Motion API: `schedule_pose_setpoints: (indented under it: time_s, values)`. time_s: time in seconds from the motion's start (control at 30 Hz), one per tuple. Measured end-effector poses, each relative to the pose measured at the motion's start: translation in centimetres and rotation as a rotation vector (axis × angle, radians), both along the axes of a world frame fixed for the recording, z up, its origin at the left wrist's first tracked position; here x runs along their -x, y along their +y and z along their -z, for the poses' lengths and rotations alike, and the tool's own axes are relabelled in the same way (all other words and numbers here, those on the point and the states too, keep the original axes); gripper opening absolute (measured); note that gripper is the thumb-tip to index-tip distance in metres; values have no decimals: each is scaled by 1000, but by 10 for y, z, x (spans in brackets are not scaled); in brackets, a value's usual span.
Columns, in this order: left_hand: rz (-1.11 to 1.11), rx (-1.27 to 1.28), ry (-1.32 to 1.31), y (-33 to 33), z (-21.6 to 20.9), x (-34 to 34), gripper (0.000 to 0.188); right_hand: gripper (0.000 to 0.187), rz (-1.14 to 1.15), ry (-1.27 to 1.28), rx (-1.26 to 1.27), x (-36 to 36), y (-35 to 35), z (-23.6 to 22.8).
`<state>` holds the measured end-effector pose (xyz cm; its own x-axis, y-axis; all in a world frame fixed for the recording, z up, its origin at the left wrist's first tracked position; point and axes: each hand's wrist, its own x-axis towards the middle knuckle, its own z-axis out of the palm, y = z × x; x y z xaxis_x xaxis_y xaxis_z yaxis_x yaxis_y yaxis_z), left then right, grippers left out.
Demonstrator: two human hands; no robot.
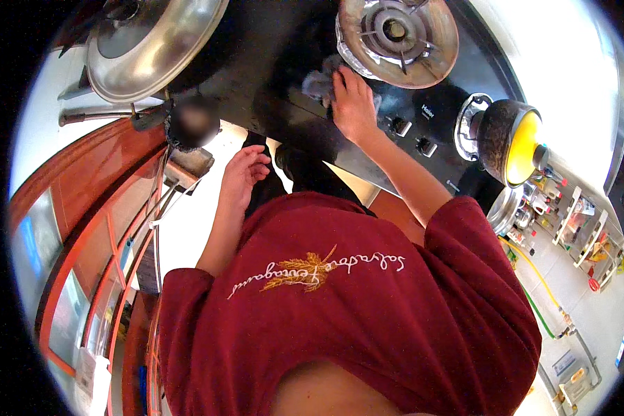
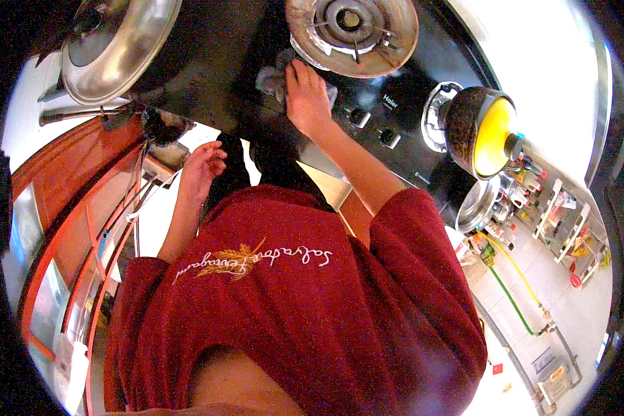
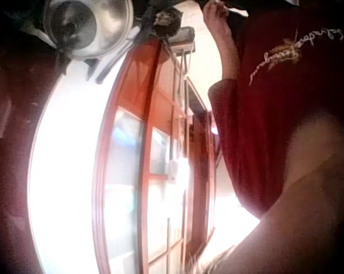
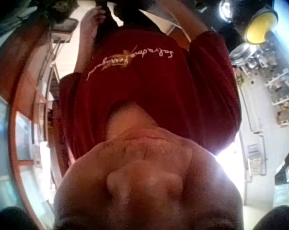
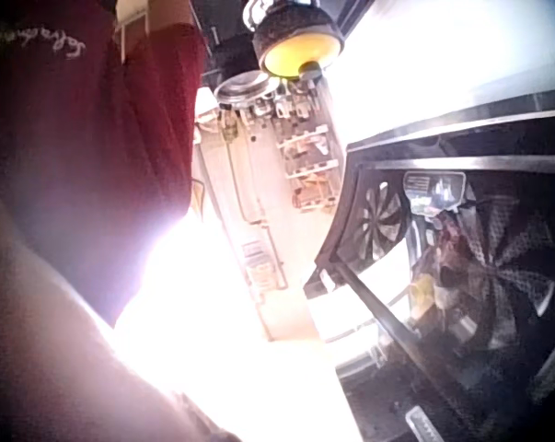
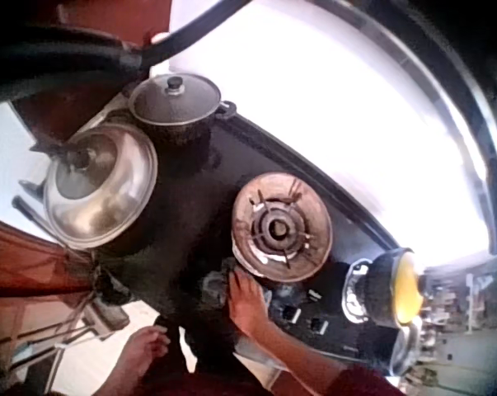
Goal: The person wipes the surface of a black stovetop using a grey cloth, cleaning around the burners and knobs.
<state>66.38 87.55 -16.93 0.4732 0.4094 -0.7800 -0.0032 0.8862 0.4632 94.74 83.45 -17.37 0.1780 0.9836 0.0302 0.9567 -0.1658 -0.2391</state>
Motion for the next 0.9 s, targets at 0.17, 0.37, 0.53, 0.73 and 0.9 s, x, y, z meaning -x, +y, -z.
schedule_pose_setpoints:
  time_s: [0.17, 0.37, 0.53, 0.73, 0.9]
  values:
    - [-29, -6, -37, -10, -8, -19, 28, 55, -51, 66, 8, -9, -6, -15]
    - [-60, 4, -3, -18, -5, -5, 28, 58, -11, 47, 57, -15, -80, -13]
    - [-48, 28, -15, -21, 7, -2, 28, 56, 19, 28, -23, 6, -25, -5]
    - [72, 15, -60, -7, -1, -12, 27, 51, 27, 6, -102, 21, 41, 2]
    - [56, 14, -73, 14, 5, 19, 27, 47, 363, 4, 76, 15, -28, 7]
